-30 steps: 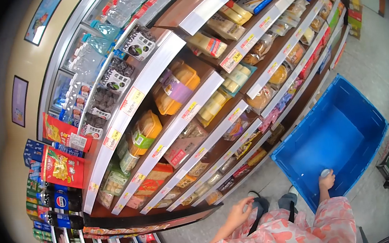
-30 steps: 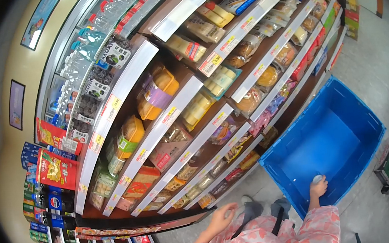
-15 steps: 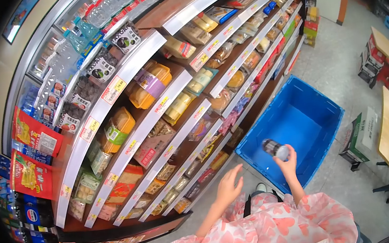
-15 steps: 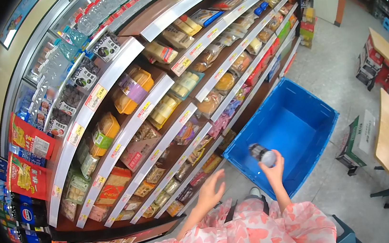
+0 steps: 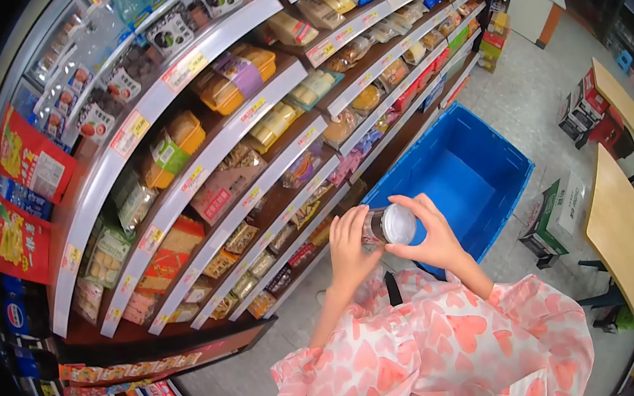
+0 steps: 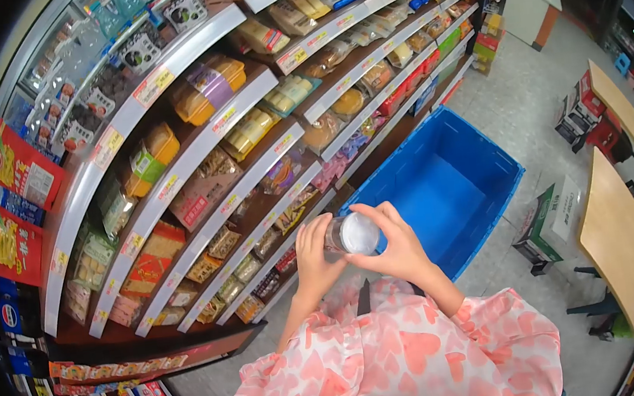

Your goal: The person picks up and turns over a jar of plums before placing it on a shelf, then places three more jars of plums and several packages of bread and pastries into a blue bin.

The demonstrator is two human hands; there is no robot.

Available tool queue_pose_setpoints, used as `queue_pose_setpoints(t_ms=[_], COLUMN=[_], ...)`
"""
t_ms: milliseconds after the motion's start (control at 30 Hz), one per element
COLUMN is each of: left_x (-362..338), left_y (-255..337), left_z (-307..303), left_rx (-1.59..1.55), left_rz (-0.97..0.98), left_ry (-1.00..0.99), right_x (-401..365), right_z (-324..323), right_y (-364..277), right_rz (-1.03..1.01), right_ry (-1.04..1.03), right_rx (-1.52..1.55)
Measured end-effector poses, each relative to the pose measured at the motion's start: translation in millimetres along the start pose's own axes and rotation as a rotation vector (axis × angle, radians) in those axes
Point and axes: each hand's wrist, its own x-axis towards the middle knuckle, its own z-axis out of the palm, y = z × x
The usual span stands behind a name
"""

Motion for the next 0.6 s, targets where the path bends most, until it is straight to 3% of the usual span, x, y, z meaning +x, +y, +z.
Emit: queue_pose_setpoints(t_ms=[167, 267, 433, 600], left_x=[-20, -33, -56, -58], left_y=[6, 14, 10, 17], left_z=[-5, -12, -3, -6], left_rx=[-0.204, -0.573, -0.757, -0.675], left_rz=[-0.175, -0.403, -0.424, -0.427], left_ry=[0.127, 0.101, 0.116, 0.071], right_x=[3, 6, 5, 1], right_z=[13, 19, 35, 48], right_y=[-2, -3, -5, -12], right_rz=[-0.045, -0.063, -0.025, -0.033], right_ry=[-0.063, -0.187, -0.234, -0.244], right_rx=[0.186, 0.245, 0.246, 0.286])
